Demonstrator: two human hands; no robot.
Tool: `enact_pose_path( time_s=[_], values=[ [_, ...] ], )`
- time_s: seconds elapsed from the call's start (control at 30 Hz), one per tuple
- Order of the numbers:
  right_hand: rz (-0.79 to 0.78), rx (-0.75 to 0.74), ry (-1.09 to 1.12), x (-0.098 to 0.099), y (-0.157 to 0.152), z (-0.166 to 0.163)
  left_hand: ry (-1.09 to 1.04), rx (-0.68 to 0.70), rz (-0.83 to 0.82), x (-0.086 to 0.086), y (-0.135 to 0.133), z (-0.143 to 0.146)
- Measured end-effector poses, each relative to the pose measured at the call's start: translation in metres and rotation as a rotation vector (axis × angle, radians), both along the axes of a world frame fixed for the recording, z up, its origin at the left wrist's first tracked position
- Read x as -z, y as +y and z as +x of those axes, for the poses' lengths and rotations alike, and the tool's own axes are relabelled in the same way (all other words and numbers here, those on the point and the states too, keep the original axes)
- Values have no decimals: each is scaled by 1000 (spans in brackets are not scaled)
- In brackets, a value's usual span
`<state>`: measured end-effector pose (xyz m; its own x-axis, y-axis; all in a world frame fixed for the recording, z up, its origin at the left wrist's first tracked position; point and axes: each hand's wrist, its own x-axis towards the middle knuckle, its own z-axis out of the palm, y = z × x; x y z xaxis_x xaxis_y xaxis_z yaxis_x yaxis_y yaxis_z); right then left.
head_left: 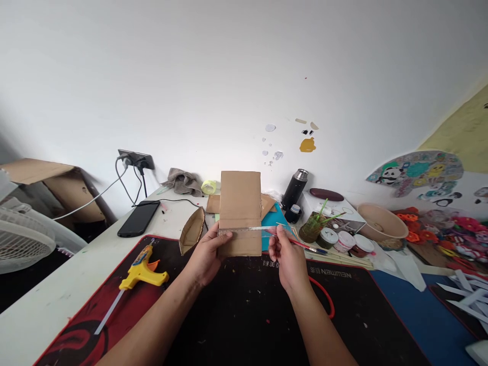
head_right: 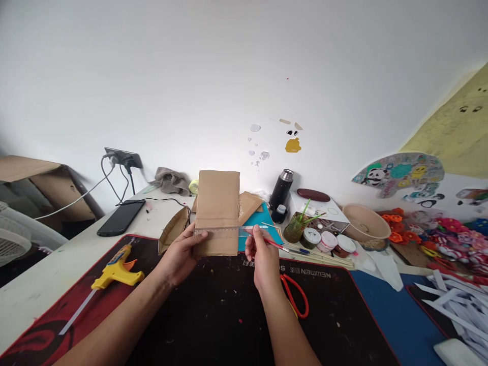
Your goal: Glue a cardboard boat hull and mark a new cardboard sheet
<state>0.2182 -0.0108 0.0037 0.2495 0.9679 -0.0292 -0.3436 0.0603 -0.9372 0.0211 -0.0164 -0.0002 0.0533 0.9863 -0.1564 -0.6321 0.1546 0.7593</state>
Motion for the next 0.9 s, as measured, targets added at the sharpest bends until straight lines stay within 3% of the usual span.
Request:
enact_pose_path(
  time_s=[0.9],
  values=[
    [-14, 6, 12, 1, -1, 0, 24, 11, -28, 5, 0, 3]
  ],
)
